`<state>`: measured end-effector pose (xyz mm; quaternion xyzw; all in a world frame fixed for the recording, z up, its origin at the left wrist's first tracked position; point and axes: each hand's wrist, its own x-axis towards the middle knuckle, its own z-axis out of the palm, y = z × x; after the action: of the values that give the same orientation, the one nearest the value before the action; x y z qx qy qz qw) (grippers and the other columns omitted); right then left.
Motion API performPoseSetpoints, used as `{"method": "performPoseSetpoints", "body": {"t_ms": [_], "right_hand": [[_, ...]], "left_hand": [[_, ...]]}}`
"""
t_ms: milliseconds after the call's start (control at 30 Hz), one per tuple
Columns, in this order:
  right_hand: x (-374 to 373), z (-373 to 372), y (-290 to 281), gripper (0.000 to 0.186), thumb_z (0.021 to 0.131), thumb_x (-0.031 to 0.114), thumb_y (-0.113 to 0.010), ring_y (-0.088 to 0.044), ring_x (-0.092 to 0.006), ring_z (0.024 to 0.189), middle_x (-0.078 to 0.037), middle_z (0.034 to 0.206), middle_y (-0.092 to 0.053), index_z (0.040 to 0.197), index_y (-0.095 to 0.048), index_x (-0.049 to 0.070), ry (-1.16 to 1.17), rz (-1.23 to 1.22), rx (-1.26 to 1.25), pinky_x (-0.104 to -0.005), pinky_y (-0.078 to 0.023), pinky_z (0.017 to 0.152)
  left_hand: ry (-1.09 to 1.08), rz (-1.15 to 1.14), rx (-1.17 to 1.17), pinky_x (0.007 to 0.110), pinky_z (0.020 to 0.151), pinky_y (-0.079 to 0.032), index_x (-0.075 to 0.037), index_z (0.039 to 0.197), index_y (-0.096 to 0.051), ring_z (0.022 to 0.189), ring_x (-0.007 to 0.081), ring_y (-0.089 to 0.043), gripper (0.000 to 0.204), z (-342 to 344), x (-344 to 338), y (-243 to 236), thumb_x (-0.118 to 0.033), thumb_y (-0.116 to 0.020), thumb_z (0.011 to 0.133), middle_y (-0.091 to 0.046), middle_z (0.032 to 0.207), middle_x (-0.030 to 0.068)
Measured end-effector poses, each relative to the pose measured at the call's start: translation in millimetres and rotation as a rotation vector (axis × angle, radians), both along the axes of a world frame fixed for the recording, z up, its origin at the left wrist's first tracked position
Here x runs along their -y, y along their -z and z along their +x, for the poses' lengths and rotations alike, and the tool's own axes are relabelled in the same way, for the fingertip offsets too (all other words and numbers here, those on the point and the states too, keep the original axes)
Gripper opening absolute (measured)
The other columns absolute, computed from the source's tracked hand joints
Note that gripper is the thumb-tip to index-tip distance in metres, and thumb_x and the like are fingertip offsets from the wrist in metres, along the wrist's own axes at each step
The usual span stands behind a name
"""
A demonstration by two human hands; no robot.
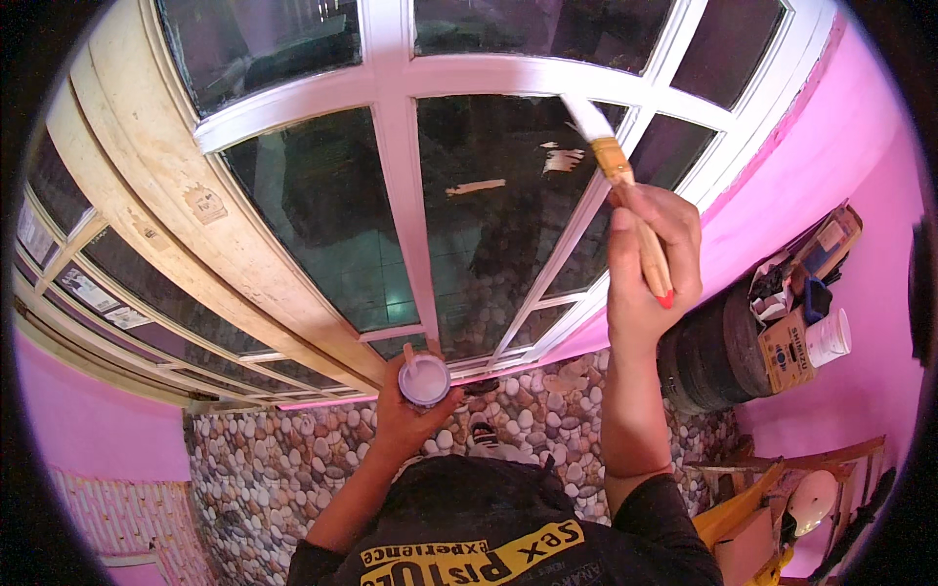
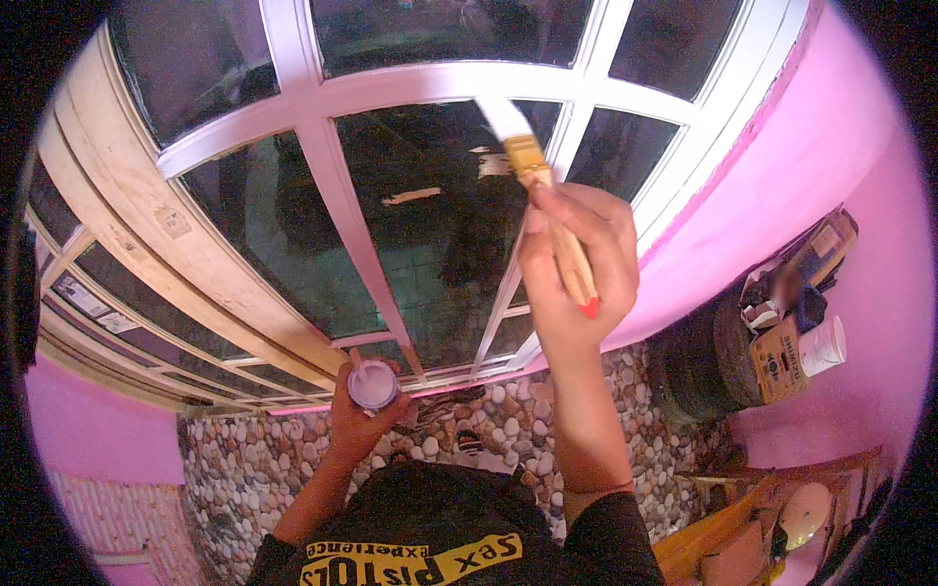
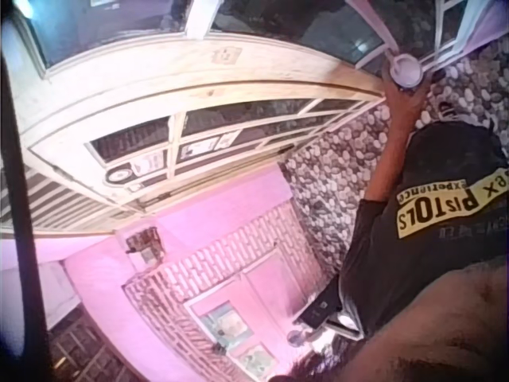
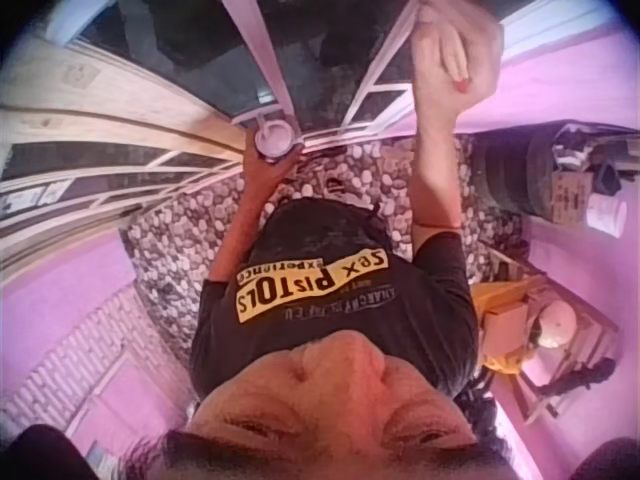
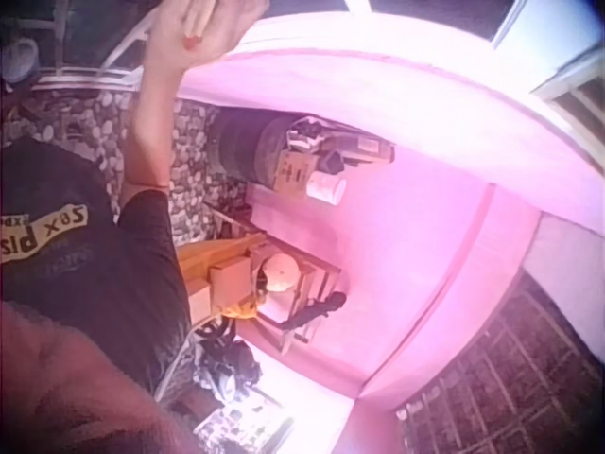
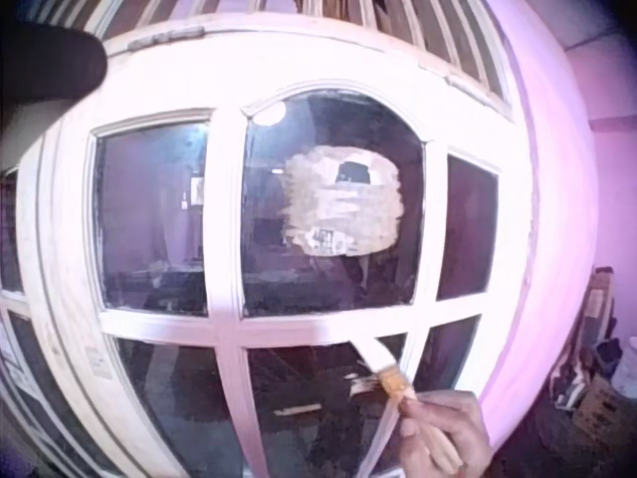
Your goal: The person paints a white wooden frame around a glass door using a brush, dipping the brush into a small container of white paint throughout the process.
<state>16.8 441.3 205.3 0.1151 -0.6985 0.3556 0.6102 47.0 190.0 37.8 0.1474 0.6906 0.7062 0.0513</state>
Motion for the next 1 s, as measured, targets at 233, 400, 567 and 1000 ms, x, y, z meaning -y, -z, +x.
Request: {"method": "performPoseSetpoints", "body": {"t_ms": [233,400,567,1000], "right_hand": [[-7.1,8.2,4.4,0.023,0.083,-0.007,-0.070,-0.064,-0.0208,0.092,-0.013,0.103,-0.066,0.104,-0.071,0.001,0.075,-0.042,-0.030,-0.0306,-0.052,0.080],[4.8,4.9,-2.7,0.026,0.079,-0.008,-0.071,-0.065,-0.0223,0.087,-0.014,0.099,-0.067,0.103,-0.072,0.002,0.094,0.166,-0.052,-0.0300,-0.052,0.076],[-9.3,4.1,-4.4,0.027,0.078,-0.010,-0.070,-0.064,-0.0234,0.089,-0.014,0.099,-0.067,0.103,-0.071,0.000,0.177,0.121,-0.053,-0.0325,-0.052,0.079],[0.1,2.7,-4.2,0.032,0.074,-0.010,-0.071,-0.065,-0.0246,0.086,-0.015,0.098,-0.067,0.104,-0.071,0.002,0.152,0.196,-0.083,-0.0324,-0.052,0.076]], "left_hand": [[-0.004,0.046,0.018,0.031,0.090,-0.049,-0.002,0.127,-0.047,0.101,0.0158,-0.060,0.064,0.7,1.5,14.9,-0.010,-0.086,0.077,-0.061,0.109,0.0062],[-0.027,0.000,-0.060,0.032,0.087,-0.053,-0.004,0.120,-0.047,0.098,0.0158,-0.063,0.058,1.1,0.4,15.0,-0.011,-0.086,0.078,-0.065,0.111,0.0079],[-0.021,0.002,-0.064,0.032,0.087,-0.053,-0.004,0.119,-0.047,0.098,0.0156,-0.063,0.058,-0.1,1.1,15.0,-0.012,-0.086,0.078,-0.065,0.112,0.0081],[-0.002,0.003,-0.014,0.031,0.086,-0.052,-0.005,0.122,-0.047,0.096,0.0150,-0.063,0.059,0.5,-2.1,14.4,-0.012,-0.086,0.078,-0.063,0.108,0.0064]]}}
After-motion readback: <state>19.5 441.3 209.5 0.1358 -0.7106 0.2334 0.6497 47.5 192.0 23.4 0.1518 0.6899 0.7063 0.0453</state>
